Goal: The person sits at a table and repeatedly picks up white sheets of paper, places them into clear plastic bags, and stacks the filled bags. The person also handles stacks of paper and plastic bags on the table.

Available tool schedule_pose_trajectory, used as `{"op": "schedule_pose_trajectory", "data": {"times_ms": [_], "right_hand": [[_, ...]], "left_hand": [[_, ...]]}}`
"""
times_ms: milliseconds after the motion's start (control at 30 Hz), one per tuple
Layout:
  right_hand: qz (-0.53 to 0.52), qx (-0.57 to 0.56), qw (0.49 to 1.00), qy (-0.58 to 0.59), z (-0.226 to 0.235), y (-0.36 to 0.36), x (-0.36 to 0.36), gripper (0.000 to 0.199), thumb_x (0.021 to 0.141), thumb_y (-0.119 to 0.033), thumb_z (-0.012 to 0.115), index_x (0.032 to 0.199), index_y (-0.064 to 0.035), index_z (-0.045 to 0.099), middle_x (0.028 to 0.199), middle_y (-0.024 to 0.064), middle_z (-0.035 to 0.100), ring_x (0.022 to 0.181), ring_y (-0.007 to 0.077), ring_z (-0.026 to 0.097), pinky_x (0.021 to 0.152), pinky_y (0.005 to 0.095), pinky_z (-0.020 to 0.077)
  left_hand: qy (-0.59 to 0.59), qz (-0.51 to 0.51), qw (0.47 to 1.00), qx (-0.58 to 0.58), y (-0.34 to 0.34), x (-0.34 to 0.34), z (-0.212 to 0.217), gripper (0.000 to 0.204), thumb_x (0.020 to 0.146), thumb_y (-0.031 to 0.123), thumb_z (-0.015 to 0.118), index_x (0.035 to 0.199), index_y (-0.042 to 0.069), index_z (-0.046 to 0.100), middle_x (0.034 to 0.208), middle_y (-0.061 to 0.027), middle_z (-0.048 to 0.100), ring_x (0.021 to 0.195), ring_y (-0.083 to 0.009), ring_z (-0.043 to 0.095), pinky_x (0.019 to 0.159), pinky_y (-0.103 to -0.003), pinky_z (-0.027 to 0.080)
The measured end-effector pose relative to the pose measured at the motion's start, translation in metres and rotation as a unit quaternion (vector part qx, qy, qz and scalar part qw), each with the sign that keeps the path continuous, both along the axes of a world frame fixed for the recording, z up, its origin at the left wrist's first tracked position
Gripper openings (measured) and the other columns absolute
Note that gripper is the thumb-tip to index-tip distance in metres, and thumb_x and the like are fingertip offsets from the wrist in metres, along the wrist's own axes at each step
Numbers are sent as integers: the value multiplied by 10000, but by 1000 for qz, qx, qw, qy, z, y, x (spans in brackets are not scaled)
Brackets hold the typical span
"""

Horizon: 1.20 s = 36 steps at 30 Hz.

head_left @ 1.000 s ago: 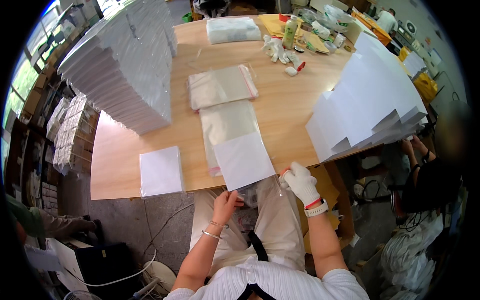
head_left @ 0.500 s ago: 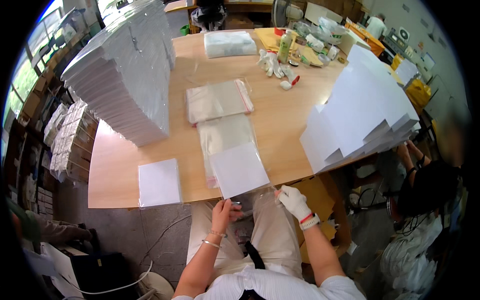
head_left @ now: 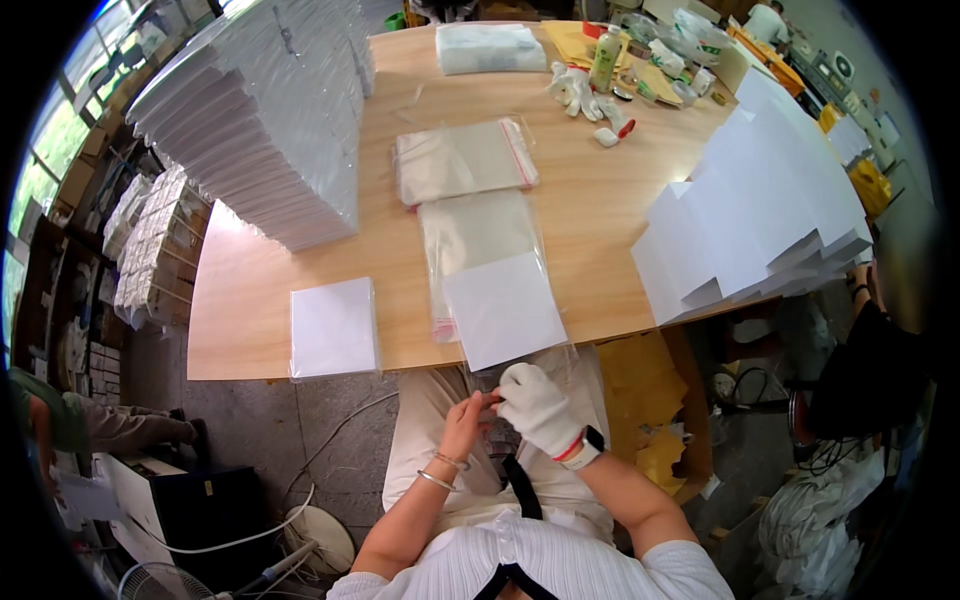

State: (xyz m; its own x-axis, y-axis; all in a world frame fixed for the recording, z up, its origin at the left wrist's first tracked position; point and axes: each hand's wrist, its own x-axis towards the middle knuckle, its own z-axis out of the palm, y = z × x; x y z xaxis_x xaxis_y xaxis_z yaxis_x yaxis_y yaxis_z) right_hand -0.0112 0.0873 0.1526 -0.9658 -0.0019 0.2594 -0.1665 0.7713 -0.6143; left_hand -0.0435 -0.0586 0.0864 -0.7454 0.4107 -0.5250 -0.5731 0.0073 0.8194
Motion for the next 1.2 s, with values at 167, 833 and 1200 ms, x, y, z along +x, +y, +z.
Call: {"op": "schedule_pose_trajectory", "data": {"times_ms": [167,833,1200], "right_hand": [[73,1,997,-24,-21,-16,-10,121,690,-153,576,688,-53,509,777,106,480,756,291,496,673,397,431],[169,163,953,194,-14,116,0,138,678,-109,631,777,-19,597,858,79,602,779,258,551,690,357,459],[-110,-51,987,-103,-27,112,-16,165,803,-206,534,715,-67,519,648,132,576,585,318,555,526,419,435]], "left_hand": [[-127,86,986,70,-1,8,-23,387,912,318,393,978,1,604,897,-56,630,735,-156,615,632,-259,483],[791,-239,531,-187,-31,-69,20,294,669,73,660,960,95,627,942,-35,564,879,-210,531,764,-352,446],[442,-85,853,-265,-8,-70,19,119,831,101,551,780,-6,561,618,-95,576,551,-222,566,528,-310,459]]}}
